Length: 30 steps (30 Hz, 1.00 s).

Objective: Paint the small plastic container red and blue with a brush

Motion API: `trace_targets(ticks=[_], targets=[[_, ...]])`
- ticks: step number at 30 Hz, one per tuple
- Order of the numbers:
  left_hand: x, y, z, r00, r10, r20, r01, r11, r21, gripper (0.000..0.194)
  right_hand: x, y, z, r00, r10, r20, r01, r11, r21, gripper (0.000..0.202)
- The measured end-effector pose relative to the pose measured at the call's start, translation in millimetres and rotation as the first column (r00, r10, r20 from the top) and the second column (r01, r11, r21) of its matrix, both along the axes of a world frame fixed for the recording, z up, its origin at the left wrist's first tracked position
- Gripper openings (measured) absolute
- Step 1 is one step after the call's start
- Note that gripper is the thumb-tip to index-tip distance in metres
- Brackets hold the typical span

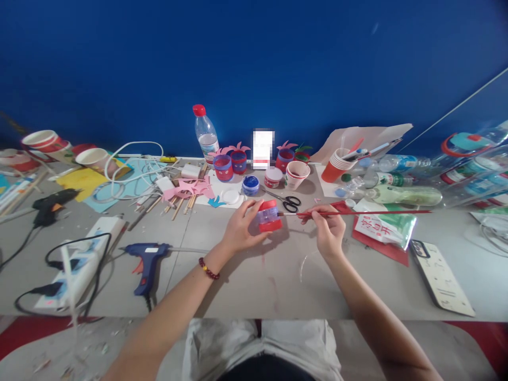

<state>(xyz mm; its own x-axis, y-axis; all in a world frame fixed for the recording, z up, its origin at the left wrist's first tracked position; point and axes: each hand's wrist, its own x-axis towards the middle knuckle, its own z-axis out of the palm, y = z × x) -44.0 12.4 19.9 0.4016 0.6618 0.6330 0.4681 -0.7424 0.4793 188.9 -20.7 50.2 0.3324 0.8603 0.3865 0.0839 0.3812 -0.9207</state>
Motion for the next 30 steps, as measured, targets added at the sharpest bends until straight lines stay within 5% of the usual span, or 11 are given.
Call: trace_targets(ticks=[6, 18, 24, 30], targets=[[0.1, 0.6, -0.5, 0.999, 0.0, -0.037, 0.0, 1.0, -0.004, 0.081, -6.2, -9.2, -3.3, 0.978, 0.162, 0.133, -0.163, 0.987, -0.004, 0.012], [0.8, 0.1, 1.4, 1.0, 0.007, 0.018, -0.007, 1.0, 0.016, 0.079, -5.8, -8.4, -1.4, 0.943, 0.15, 0.296, -0.204, 0.965, 0.162, 0.012], [0.1, -0.2, 2.2, 1.0, 0.018, -0.005, -0.018, 1.0, 0.003, 0.078, -3.1, -7.7, -2.9, 0.964, 0.132, 0.23, -0.185, 0.957, 0.226, 0.01], [1.2, -0.8, 3.8, 1.0, 0.005, -0.014, -0.006, 1.0, -0.011, 0.077, -6.9, -10.6, -6.7, 0.943, 0.269, 0.195, -0.294, 0.949, 0.111, 0.011]])
